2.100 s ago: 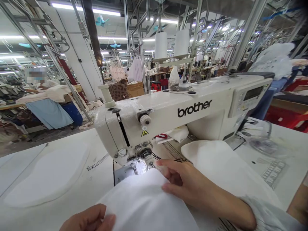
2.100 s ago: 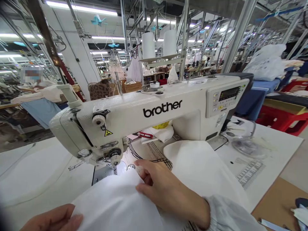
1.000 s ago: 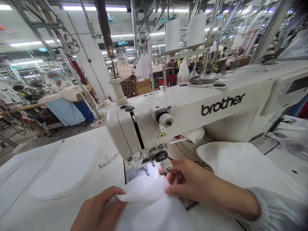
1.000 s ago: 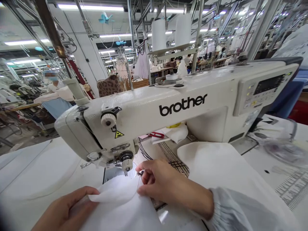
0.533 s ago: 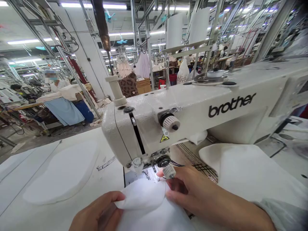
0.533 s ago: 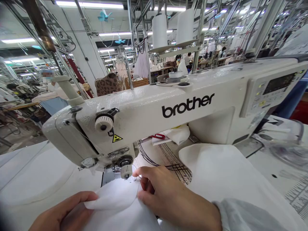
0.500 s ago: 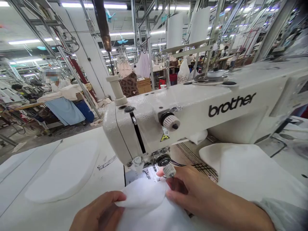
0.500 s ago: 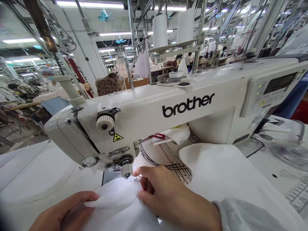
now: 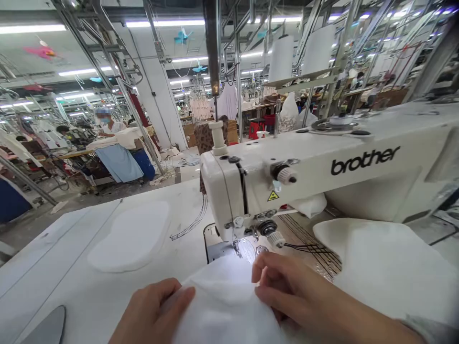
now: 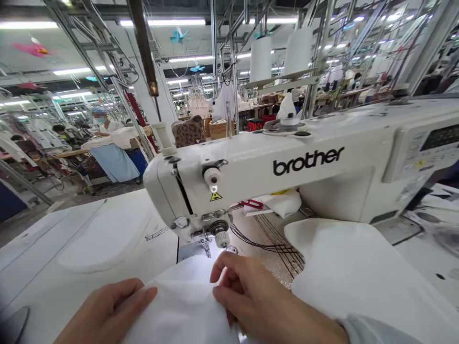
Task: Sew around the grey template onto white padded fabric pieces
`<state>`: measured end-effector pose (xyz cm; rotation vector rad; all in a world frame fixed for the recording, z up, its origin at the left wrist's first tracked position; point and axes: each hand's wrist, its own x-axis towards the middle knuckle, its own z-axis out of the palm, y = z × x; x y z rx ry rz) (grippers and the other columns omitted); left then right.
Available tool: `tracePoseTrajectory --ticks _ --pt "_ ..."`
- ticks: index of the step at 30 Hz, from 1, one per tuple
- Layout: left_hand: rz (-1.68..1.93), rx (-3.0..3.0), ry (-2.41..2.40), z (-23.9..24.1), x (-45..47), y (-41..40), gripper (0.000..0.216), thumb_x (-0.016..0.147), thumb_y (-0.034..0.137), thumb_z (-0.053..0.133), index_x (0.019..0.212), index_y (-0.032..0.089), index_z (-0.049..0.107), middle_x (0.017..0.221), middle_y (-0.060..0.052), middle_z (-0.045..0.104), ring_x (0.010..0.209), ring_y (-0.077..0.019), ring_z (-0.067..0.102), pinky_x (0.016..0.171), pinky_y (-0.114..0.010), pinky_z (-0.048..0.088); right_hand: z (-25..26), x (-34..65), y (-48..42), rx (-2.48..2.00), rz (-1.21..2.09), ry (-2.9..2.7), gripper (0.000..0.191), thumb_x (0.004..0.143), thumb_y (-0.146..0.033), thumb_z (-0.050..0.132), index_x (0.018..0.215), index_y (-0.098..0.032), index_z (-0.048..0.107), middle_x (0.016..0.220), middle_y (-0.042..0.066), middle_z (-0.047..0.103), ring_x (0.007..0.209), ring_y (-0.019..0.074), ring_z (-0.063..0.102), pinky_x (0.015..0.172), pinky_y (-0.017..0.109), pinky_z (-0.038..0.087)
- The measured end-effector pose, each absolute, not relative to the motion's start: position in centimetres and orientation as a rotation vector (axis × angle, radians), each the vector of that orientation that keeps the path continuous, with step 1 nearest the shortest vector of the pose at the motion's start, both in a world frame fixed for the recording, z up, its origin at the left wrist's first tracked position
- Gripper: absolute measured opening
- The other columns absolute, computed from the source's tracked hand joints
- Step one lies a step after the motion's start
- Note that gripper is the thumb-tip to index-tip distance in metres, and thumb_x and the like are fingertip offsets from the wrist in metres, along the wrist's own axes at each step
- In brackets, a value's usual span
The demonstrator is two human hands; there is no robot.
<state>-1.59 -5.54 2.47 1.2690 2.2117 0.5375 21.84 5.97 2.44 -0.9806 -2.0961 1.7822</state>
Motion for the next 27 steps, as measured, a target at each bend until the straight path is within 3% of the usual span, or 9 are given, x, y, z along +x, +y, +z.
tracePoseTrajectory --ticks 5,9,11,13,15,19,27 --pt "0.538 1.254 2.273 2.1 -1.0 -5.5 0.049 0.084 0.060 0.039 0.055 0.021 0.030 0.057 0.004 0.027 0.054 -0.0134 0.030 0.051 -0.025 0.021 2.1 21.8 6.1 -0.971 1.875 -1.998 0.012 0.088 -0.032 0.057 0.088 -0.021 0.055 0.064 -0.005 0.049 0.057 0.0103 0.049 0.049 0.020 0.037" --pt "0.530 1.304 2.308 1.8 -0.9 -5.5 0.048 0.085 0.057 0.039 0.054 0.022 0.027 0.056 0.004 0.026 0.054 -0.0133 0.026 0.052 -0.026 0.019 2.2 22.1 5.9 -0.960 1.626 -2.323 0.013 0.087 -0.036 0.061 0.086 -0.023 0.063 0.067 -0.003 0.051 0.063 0.0117 0.048 0.054 0.022 0.036" --pt "0.515 1.325 2.319 1.8 -0.7 -5.5 0.048 0.086 0.057 0.039 0.055 0.022 0.027 0.055 0.004 0.026 0.054 -0.0134 0.026 0.052 -0.027 0.019 1.9 22.4 5.8 -0.907 1.473 -2.483 0.016 0.089 -0.037 0.059 0.087 -0.026 0.069 0.077 0.000 0.060 0.073 0.0146 0.055 0.064 0.025 0.042" --pt "0.502 1.352 2.323 2.1 -0.6 -5.6 0.048 0.086 0.056 0.040 0.054 0.022 0.028 0.054 0.004 0.029 0.053 -0.0137 0.029 0.052 -0.026 0.020 1.4 22.7 5.7 -0.858 1.331 -2.526 0.022 0.093 -0.042 0.053 0.101 -0.031 0.071 0.099 0.002 0.066 0.093 0.0198 0.059 0.083 0.031 0.045" --pt "0.495 1.372 2.328 2.5 -0.6 -5.7 0.047 0.086 0.055 0.041 0.053 0.022 0.033 0.053 0.003 0.034 0.053 -0.0142 0.033 0.052 -0.026 0.022 0.8 23.0 5.5 -0.878 1.242 -2.508 0.031 0.096 -0.048 0.048 0.118 -0.034 0.066 0.118 0.002 0.064 0.111 0.0238 0.055 0.100 0.038 0.039" --pt "0.517 1.330 2.349 3.4 -1.1 -6.3 0.032 0.081 0.050 0.050 0.068 0.023 0.061 0.057 0.003 0.050 0.053 -0.0152 0.044 0.054 -0.025 0.026 0.1 23.1 5.2 -1.010 1.252 -2.474 0.041 0.099 -0.054 0.040 0.131 -0.036 0.057 0.131 0.001 0.059 0.123 0.0257 0.049 0.108 0.043 0.033" --pt "0.605 1.301 2.270 4.3 -2.9 -7.2 0.022 0.072 0.038 0.057 0.085 0.024 0.067 0.064 0.003 0.063 0.058 -0.0166 0.054 0.056 -0.025 0.033 -0.5 22.9 5.5 -1.138 1.160 -2.507 0.043 0.096 -0.055 0.038 0.125 -0.034 0.062 0.118 0.005 0.065 0.107 0.0289 0.058 0.098 0.049 0.041"
